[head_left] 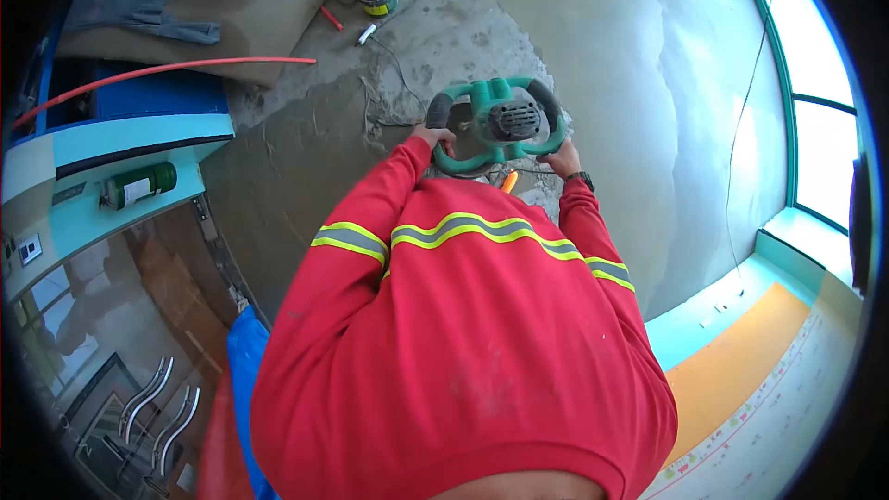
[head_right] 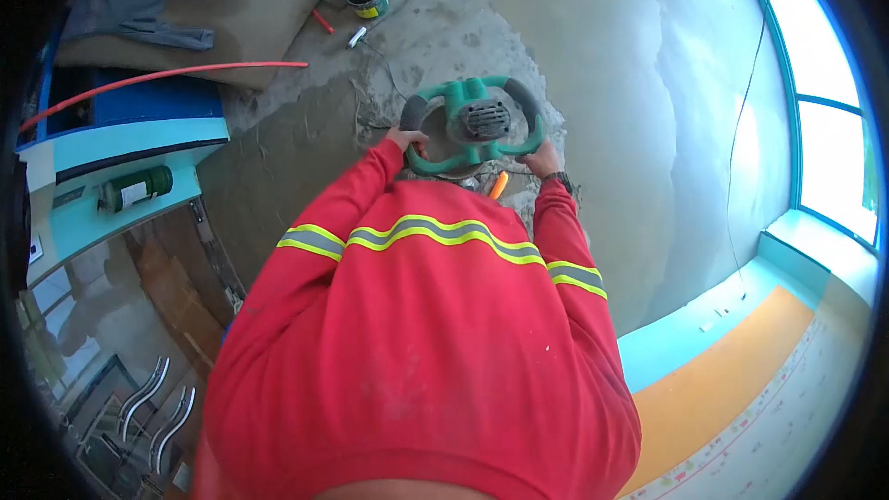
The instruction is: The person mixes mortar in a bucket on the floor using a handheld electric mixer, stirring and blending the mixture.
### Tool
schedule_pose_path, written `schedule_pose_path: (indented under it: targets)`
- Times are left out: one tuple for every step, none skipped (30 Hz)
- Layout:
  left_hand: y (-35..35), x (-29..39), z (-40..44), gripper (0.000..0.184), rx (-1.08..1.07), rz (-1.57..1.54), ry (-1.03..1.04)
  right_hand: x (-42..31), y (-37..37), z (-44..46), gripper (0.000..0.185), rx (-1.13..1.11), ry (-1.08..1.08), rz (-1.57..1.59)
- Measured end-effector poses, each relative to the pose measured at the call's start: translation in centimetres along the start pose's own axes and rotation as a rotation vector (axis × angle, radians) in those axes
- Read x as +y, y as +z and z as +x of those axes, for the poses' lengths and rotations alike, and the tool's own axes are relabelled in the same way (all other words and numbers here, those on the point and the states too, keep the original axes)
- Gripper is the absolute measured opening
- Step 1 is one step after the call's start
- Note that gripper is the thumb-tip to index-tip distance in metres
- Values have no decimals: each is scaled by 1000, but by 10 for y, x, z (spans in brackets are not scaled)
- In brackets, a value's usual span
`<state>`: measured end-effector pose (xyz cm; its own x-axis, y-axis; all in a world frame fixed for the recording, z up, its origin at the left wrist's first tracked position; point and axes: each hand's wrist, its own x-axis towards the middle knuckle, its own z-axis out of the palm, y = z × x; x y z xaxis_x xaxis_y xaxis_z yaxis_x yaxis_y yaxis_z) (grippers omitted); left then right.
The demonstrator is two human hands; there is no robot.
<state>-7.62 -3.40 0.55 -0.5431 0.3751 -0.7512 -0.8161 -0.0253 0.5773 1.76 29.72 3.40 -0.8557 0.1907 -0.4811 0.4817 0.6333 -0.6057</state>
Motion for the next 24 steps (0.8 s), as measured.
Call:
schedule_pose_path:
  targets:
    - [-4, -10, -3, 16, 6, -71, -7, 10, 4, 6, 41, -20, 14, -23]
    - [-8, -15, -3, 16, 11, -137, -9, 14, 9, 12, 38, -37, 24, -44]
    - [-11, -21, -4, 16, 15, -145, 23, 19, 13, 15, 37, 10, -1, -53]
    - [-13, -25, -5, 16, 24, -156, 59, 21, 18, 18, 35, 55, -31, -64]
    - [-16, -29, -8, 16, 33, -165, 93, 22, 23, 21, 34, 98, -59, -73]
    - [-17, -34, -10, 13, 69, -182, 95, 22, 26, 25, 33, 108, -55, -100]
    - [-17, -36, -15, 11, 104, -196, 98, 23, 28, 30, 33, 120, -52, -125]
    - [-18, -39, -21, 12, 138, -210, 98, 24, 32, 32, 32, 131, -46, -149]
    - [-18, -41, -24, 12, 143, -239, 112, 25, 32, 37, 35, 107, -38, -162]
    - [-16, -44, -31, 13, 148, -267, 120, 21, 30, 35, 37, 80, -25, -174]
    - [-15, -44, -35, 14, 151, -294, 130, 17, 28, 34, 40, 56, -12, -187]
    - [-14, -42, -36, 14, 153, -303, 138, 13, 26, 34, 39, 57, -31, -161]
    - [-14, -45, -37, 14, 155, -314, 142, 11, 26, 30, 37, 56, -47, -136]
    - [-14, -46, -37, 14, 157, -325, 148, 8, 25, 27, 36, 57, -63, -111]
    - [-14, -47, -37, 14, 167, -299, 151, 6, 24, 22, 35, 65, -64, -95]
    - [-14, -46, -35, 15, 176, -271, 156, 6, 24, 19, 34, 75, -64, -78]
    - [-13, -44, -32, 15, 184, -244, 161, 6, 24, 15, 33, 87, -65, -61]
    - [-13, -43, -30, 15, 172, -205, 136, 8, 25, 9, 32, 103, -56, -54]
    - [-14, -42, -26, 16, 160, -169, 114, 9, 26, 4, 32, 119, -49, -50]
    - [-14, -42, -22, 16, 150, -133, 89, 12, 27, -2, 31, 134, -41, -47]
    - [-14, -42, -19, 16, 133, -96, 99, 15, 28, -10, 31, 139, -10, -51]
    - [-13, -40, -16, 15, 117, -56, 111, 14, 30, -18, 32, 146, 20, -51]
    - [-12, -37, -16, 15, 98, -13, 121, 15, 32, -27, 32, 154, 53, -51]
    - [-9, -35, -15, 15, 107, 24, 105, 16, 33, -35, 31, 139, 96, -51]
